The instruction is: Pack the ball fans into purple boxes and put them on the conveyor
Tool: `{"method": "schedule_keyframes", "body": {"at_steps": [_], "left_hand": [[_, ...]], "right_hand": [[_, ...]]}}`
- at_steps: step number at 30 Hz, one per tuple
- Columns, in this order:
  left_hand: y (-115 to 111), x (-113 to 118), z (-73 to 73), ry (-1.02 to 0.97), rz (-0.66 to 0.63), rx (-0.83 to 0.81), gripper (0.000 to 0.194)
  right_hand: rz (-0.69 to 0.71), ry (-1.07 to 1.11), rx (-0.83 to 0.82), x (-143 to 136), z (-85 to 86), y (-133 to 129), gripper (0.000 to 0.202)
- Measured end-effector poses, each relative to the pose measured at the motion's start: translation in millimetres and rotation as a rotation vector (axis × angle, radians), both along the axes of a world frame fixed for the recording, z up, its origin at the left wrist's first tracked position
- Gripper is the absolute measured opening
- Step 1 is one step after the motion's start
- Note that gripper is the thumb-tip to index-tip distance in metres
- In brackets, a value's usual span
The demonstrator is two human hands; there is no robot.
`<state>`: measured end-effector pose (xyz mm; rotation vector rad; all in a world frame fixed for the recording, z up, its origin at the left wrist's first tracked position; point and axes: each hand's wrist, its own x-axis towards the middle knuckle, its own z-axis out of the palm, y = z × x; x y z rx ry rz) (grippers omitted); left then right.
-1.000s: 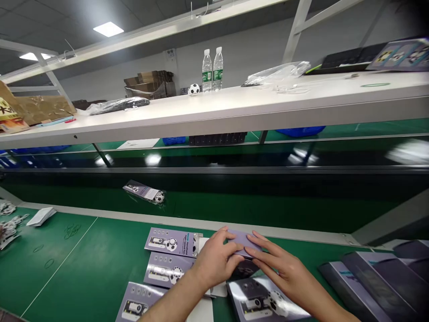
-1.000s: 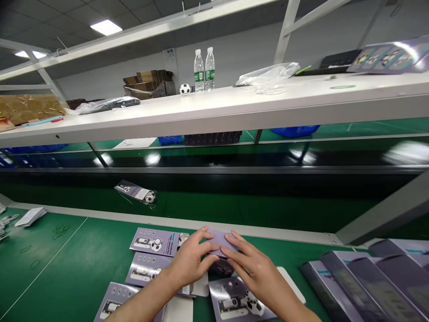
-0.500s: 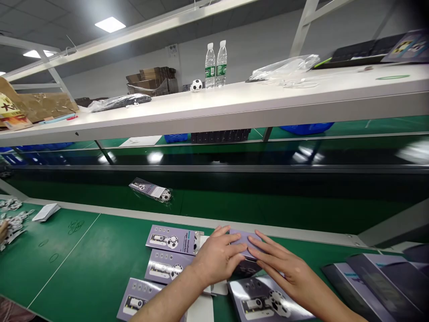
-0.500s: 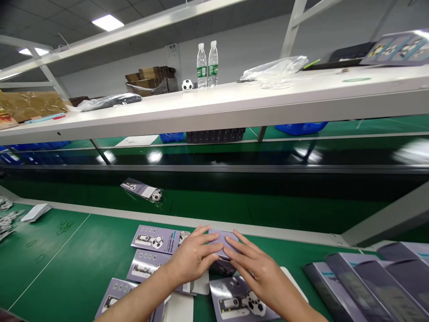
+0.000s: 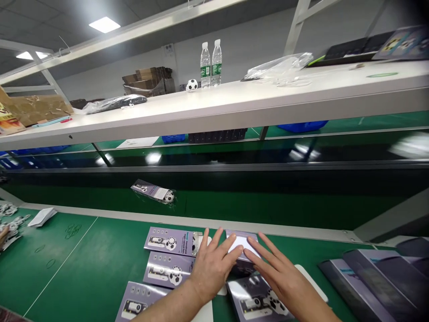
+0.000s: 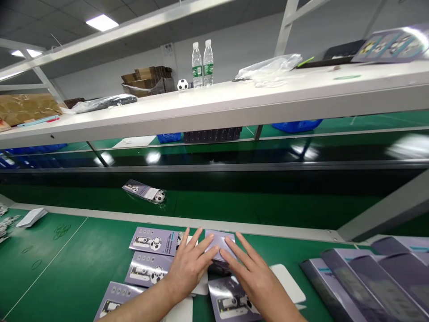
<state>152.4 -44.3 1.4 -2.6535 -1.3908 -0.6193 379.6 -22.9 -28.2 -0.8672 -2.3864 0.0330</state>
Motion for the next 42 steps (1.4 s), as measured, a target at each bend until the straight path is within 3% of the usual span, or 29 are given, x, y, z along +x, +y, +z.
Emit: {"method": "schedule_keyframes", "body": {"at_steps": [5,9,12,14,16,18,20,24,28,33,36,39,42], "left_hand": [[1,1,3.1,-0.143,-0.005,-0.054,0.037],[-22,19,-4.3,-0.434,0.201,-0.186,0.041],[-40,57,-31.6,-0.429,0.217,-0.472,0.051],[-40,88,-50.9,-0.290,0.156,-0.639,0.089],[-31,113,-62.3,-0.149,0.140,-0.701,0.108],[-21,124,-64.7,-0.071,0.165,-0.707,0.106],[-18,118,-62.7,-0.084,0.229,-0.703,0.105],[-32,85,-57.6,-0.287,0.464,-0.659,0.108],[-46,70,-43.5,-0.449,0.496,-0.568,0.104],[-42,78,-27.3,-0.553,0.576,-0.526,0.098],[-38,78,-30.6,-0.574,0.574,-0.513,0.092],[-37,79,-37.4,-0.547,0.575,-0.550,0.087],[-37,82,-38.3,-0.543,0.625,-0.612,0.090]], "right_hand": [[-0.160,0.141,-0.383,-28,10.9,0,0.049],[-0.293,0.211,-0.458,-32,40.4,15,0.051],[-0.418,0.309,-0.404,4,76.1,23,0.046],[-0.467,0.322,-0.355,41,101.0,25,0.046],[-0.505,0.210,-0.327,79,119.1,24,0.048],[-0.557,0.030,-0.369,113,123.9,21,0.050],[-0.588,-0.113,-0.490,140,112.4,17,0.051],[-0.526,-0.156,-0.709,162,58.1,9,0.048],[-0.445,-0.024,-0.645,148,16.6,21,0.034],[-0.352,-0.133,-0.601,135,-2.2,43,0.038],[-0.477,-0.174,-0.509,126,-23.5,23,0.034],[-0.640,-0.181,-0.422,103,-52.1,-15,0.054],[-0.755,-0.193,-0.374,82,-73.6,-41,0.057]]}}
